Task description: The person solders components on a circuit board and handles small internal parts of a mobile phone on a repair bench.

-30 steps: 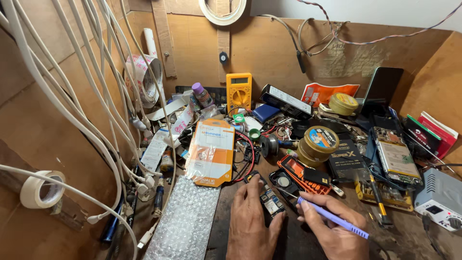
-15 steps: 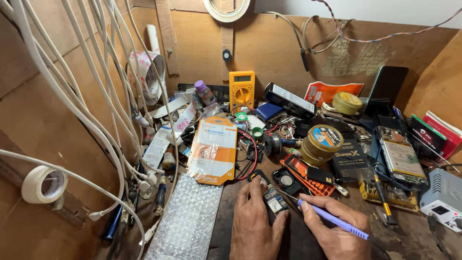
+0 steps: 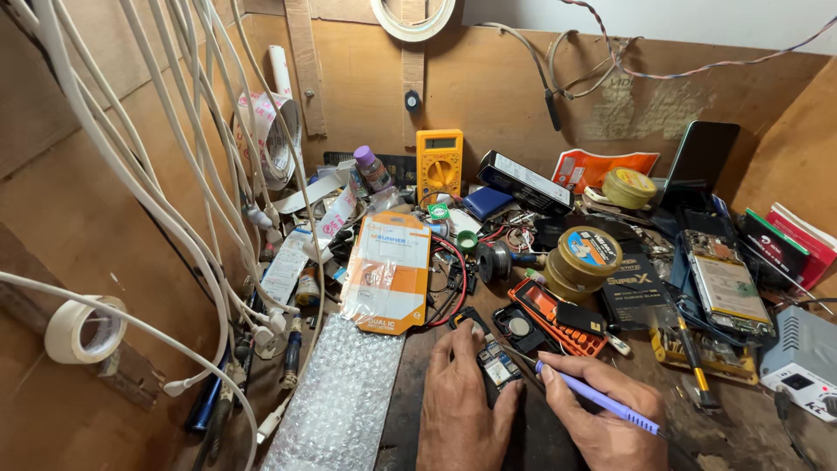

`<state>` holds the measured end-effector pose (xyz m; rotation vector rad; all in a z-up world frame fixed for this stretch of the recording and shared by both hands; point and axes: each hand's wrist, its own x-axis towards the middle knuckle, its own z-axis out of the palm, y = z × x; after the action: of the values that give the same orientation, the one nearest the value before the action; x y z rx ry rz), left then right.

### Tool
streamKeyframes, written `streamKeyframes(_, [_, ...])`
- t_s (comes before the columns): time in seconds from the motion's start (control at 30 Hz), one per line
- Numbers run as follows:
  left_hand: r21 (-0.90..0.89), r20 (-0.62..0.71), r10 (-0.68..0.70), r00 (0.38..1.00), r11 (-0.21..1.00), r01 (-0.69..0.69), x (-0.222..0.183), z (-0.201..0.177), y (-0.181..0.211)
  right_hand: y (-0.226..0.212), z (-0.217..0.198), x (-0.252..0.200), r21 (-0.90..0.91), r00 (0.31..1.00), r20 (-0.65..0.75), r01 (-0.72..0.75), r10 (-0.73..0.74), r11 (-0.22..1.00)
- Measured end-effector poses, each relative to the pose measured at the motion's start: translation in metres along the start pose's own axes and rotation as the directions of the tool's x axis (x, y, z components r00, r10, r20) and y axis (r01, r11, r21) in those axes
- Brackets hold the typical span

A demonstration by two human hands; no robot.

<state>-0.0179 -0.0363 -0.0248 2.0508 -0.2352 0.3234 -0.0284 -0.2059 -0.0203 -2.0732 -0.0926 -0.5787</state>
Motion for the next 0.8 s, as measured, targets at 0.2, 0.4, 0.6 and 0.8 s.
streamKeyframes(0.2, [-0.017,0.016,-0.057,0.998,0.998,0.058,0.000,-0.002,0.004,-0.005,-0.001,0.000,-0.013,0.999,0.015,-0.028,0.028,1.000])
streamKeyframes(0.4, [-0.011,0.078,-0.142,0.987,0.990,0.143,0.002,-0.008,0.012,-0.006,-0.001,0.000,-0.010,0.998,-0.011,-0.061,0.061,0.998])
streamKeyframes(0.6, [0.017,0.030,-0.012,0.999,1.000,0.012,0.001,-0.004,0.004,-0.004,0.000,0.000,-0.006,1.000,-0.004,0.001,-0.001,1.000])
streamKeyframes(0.8, [0.053,-0.010,0.036,0.999,0.998,-0.036,-0.001,0.001,-0.002,-0.002,0.003,0.000,-0.055,0.999,-0.022,0.022,-0.023,0.998])
